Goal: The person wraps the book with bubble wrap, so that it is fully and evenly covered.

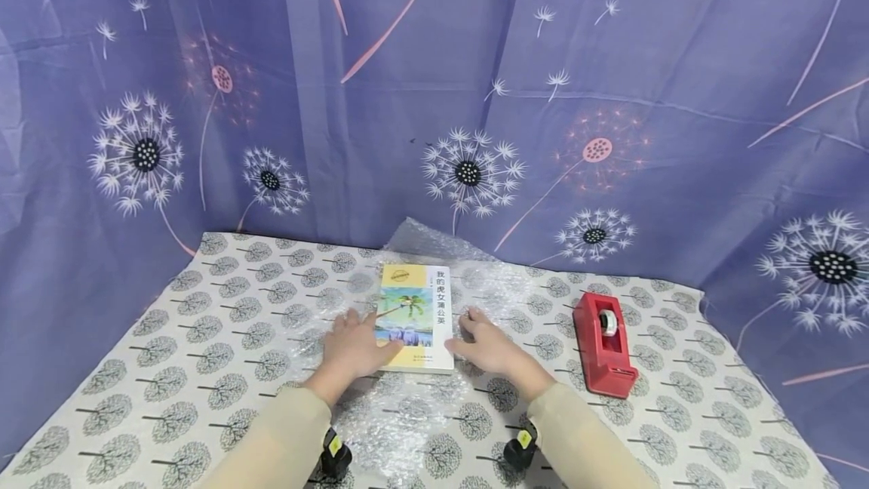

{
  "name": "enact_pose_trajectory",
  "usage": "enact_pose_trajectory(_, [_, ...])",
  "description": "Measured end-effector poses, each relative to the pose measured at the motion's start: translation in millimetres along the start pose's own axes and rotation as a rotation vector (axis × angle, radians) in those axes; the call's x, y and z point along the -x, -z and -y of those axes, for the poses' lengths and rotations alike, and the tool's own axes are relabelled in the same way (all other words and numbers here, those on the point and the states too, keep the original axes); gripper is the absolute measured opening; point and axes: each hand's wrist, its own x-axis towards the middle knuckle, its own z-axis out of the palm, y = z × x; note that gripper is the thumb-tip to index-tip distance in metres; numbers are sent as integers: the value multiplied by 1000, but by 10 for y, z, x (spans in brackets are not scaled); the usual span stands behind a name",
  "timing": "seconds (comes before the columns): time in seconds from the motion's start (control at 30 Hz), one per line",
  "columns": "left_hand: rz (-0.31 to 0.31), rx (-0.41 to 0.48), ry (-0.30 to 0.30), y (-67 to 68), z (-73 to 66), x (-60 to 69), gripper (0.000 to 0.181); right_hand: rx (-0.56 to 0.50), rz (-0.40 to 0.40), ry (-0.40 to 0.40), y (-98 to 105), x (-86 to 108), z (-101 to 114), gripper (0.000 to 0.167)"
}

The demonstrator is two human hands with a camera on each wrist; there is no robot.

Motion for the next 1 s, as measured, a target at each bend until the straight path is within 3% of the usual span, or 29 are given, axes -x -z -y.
enact_pose_trajectory(0.43, [22, 33, 17, -77, -197, 6, 87, -8, -12, -15, 82, 69, -112, 73])
enact_pose_trajectory(1.0, [17, 30, -15, -134, -371, 47, 88, -29, -28, -33, 182, 146, -255, 70])
